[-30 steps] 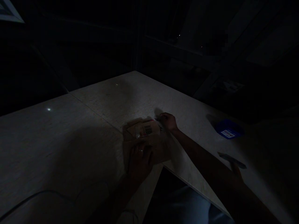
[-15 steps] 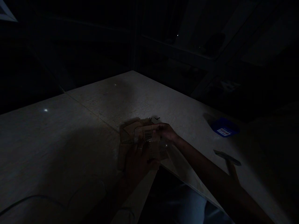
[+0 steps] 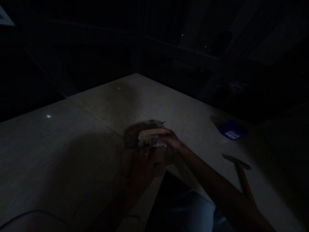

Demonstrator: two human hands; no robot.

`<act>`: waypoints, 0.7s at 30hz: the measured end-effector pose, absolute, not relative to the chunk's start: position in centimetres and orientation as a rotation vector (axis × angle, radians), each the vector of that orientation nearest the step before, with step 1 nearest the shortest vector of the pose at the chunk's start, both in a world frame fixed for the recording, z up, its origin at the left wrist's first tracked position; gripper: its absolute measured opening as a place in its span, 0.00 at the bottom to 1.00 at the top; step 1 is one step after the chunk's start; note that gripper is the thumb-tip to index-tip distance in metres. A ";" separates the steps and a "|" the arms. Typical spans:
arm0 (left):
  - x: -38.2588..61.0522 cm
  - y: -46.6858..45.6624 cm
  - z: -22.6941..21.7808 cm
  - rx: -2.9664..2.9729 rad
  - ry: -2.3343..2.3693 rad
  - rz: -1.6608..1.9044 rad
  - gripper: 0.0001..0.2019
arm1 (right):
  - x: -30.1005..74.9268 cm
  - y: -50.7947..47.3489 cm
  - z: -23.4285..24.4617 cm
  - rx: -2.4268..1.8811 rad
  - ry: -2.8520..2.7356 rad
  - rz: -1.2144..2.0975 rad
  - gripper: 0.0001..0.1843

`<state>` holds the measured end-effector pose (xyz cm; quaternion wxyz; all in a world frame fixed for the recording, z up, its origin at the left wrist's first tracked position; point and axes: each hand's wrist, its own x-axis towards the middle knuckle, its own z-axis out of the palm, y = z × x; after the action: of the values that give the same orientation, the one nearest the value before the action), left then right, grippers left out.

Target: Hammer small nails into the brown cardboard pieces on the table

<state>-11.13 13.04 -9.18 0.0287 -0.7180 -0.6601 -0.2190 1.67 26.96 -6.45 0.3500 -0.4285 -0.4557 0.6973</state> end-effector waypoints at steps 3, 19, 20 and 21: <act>-11.2 13.0 -9.0 -2.205 -2.037 -0.668 0.30 | 1.3 26.7 -6.1 -1.078 -1.096 1.815 0.22; -11.3 13.2 -8.6 -2.150 -2.080 -0.659 0.32 | 1.4 26.7 -5.9 -1.049 -1.159 1.777 0.16; -11.3 13.2 -8.6 -2.157 -2.080 -0.654 0.32 | 1.4 26.7 -6.0 -1.050 -1.159 1.771 0.16; -11.4 13.2 -8.5 -2.162 -2.078 -0.651 0.32 | 1.4 26.7 -6.0 -1.051 -1.160 1.767 0.17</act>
<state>-11.38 13.16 -8.52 0.0364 -0.7042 -0.6766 -0.2119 1.38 26.68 -6.04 0.3807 -0.4119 -0.4543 0.6921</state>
